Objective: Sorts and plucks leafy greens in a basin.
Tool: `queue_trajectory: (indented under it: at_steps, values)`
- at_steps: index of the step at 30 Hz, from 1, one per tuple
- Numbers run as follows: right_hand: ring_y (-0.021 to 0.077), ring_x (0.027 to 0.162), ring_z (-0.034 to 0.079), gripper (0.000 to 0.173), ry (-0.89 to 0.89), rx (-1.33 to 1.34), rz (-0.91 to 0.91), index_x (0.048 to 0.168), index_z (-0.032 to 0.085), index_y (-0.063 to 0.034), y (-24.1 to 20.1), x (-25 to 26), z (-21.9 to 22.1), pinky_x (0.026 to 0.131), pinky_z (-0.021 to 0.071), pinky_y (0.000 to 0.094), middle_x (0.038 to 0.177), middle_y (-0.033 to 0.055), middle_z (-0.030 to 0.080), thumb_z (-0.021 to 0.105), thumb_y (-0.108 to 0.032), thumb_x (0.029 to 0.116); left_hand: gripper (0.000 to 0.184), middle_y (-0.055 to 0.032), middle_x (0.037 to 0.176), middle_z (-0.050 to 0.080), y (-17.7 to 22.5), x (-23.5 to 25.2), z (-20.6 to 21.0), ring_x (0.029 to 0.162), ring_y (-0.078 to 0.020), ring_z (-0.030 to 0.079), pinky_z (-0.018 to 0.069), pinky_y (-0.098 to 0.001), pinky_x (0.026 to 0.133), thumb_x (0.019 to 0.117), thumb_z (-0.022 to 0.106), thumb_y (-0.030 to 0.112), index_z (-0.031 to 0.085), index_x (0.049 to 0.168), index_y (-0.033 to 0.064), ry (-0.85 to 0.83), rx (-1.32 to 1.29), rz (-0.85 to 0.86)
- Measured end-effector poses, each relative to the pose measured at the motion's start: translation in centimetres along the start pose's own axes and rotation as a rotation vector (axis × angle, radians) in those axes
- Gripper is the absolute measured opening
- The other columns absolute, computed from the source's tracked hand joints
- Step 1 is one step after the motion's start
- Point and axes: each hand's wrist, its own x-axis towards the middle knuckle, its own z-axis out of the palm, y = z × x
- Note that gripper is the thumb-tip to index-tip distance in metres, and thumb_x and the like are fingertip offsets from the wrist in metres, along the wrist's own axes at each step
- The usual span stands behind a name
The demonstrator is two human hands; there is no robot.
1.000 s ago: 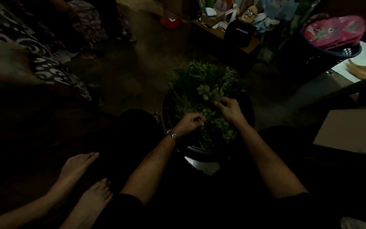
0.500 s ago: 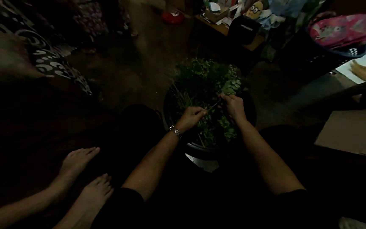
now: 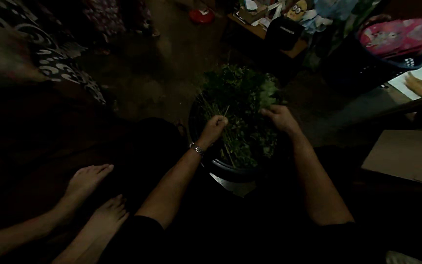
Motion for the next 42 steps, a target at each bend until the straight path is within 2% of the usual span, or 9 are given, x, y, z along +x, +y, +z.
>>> queue_trajectory:
  at_steps: [3,5,8,11,16,20,28,36,42]
  values:
    - [0.0277,0.088,0.067,0.027,-0.130,-0.145,-0.068,0.107,0.069,0.0020,0.8,0.0,2.3,0.084,0.0540,0.0511,0.098,0.0176,0.070,0.054,-0.020,0.1083,0.035,-0.0199,0.106,0.063,-1.3,1.1,0.3,0.086,-0.0227,0.060,0.0511,-0.0383,0.080,0.1125,0.039,0.018,0.061,0.128,-0.0047,-0.020,0.106,0.013]
    - [0.0298,0.089,0.069,0.026,-0.147,-0.226,-0.051,0.107,0.069,0.0017,1.2,0.3,2.9,0.085,0.0555,0.0527,0.097,0.0174,0.071,0.053,-0.019,0.1083,0.038,-0.0282,0.126,0.061,-1.4,1.8,0.7,0.111,-0.0355,0.063,0.0504,-0.0482,0.098,0.1108,0.043,0.017,0.053,0.139,-0.0064,0.023,0.247,-0.016]
    - [0.0422,0.105,0.068,0.026,-0.109,-0.414,-0.036,0.114,0.071,0.0030,-0.1,-0.4,3.3,0.094,0.0509,0.0608,0.110,0.0254,0.070,0.056,-0.016,0.1066,0.068,-0.0290,0.163,0.024,-1.1,2.2,1.2,0.148,-0.0467,0.031,0.0295,-0.0601,0.118,0.1036,0.058,0.018,0.025,0.158,-0.0061,0.186,0.361,0.104]
    - [0.0443,0.111,0.067,0.025,-0.153,-0.596,-0.017,0.119,0.072,-0.0015,-0.8,-0.8,4.1,0.096,0.0508,0.0626,0.116,0.0239,0.071,0.058,-0.016,0.1049,0.057,-0.0219,0.163,0.032,-0.6,2.1,1.2,0.150,-0.0411,0.029,0.0239,-0.0565,0.121,0.1049,0.050,0.018,0.035,0.156,-0.0001,0.232,0.354,0.394]
    - [0.0418,0.098,0.070,0.020,-0.178,-0.548,-0.261,0.107,0.074,0.0012,0.3,-0.9,5.7,0.089,0.0535,0.0618,0.101,0.0220,0.073,0.065,-0.016,0.1007,0.037,-0.0160,0.131,0.067,-0.3,0.5,2.2,0.122,-0.0240,0.064,0.0481,-0.0418,0.109,0.1071,0.055,0.022,0.062,0.138,0.0018,-0.154,0.255,0.472]
    - [0.0387,0.087,0.071,0.021,-0.140,-0.474,-0.288,0.096,0.072,0.0030,0.5,-0.7,6.0,0.081,0.0556,0.0594,0.089,0.0206,0.071,0.070,-0.018,0.0983,0.026,-0.0095,0.102,0.073,-0.5,0.4,2.2,0.080,-0.0078,0.067,0.0569,-0.0251,0.077,0.1052,0.058,0.015,0.070,0.123,-0.0002,-0.236,0.057,0.336]
    - [0.0216,0.082,0.066,0.020,-0.225,-0.175,-0.223,0.105,0.070,-0.0006,0.2,-0.4,4.8,0.080,0.0554,0.0436,0.092,0.0128,0.069,0.061,-0.019,0.1043,0.013,-0.0052,0.092,0.073,0.2,0.5,1.2,0.078,-0.0050,0.066,0.0560,-0.0221,0.075,0.0975,0.068,0.007,0.073,0.106,-0.0012,-0.113,-0.139,0.218]
    - [0.0345,0.095,0.069,0.019,-0.072,-0.282,-0.187,0.110,0.071,0.0021,1.0,1.1,2.9,0.089,0.0541,0.0559,0.103,0.0206,0.071,0.060,-0.012,0.1034,0.012,-0.0043,0.090,0.070,0.5,0.9,0.2,0.077,-0.0061,0.063,0.0541,-0.0252,0.076,0.0984,0.067,0.010,0.072,0.105,0.0007,0.034,-0.082,0.157]
    - [0.0475,0.122,0.060,0.032,0.151,-0.493,0.147,0.126,0.066,0.0057,2.6,2.3,1.1,0.103,0.0467,0.0619,0.127,0.0300,0.064,0.053,-0.018,0.1073,0.021,-0.0132,0.098,0.071,-0.8,1.5,-0.1,0.086,-0.0176,0.066,0.0540,-0.0359,0.084,0.1026,0.063,0.015,0.071,0.114,-0.0007,0.037,0.124,0.104]
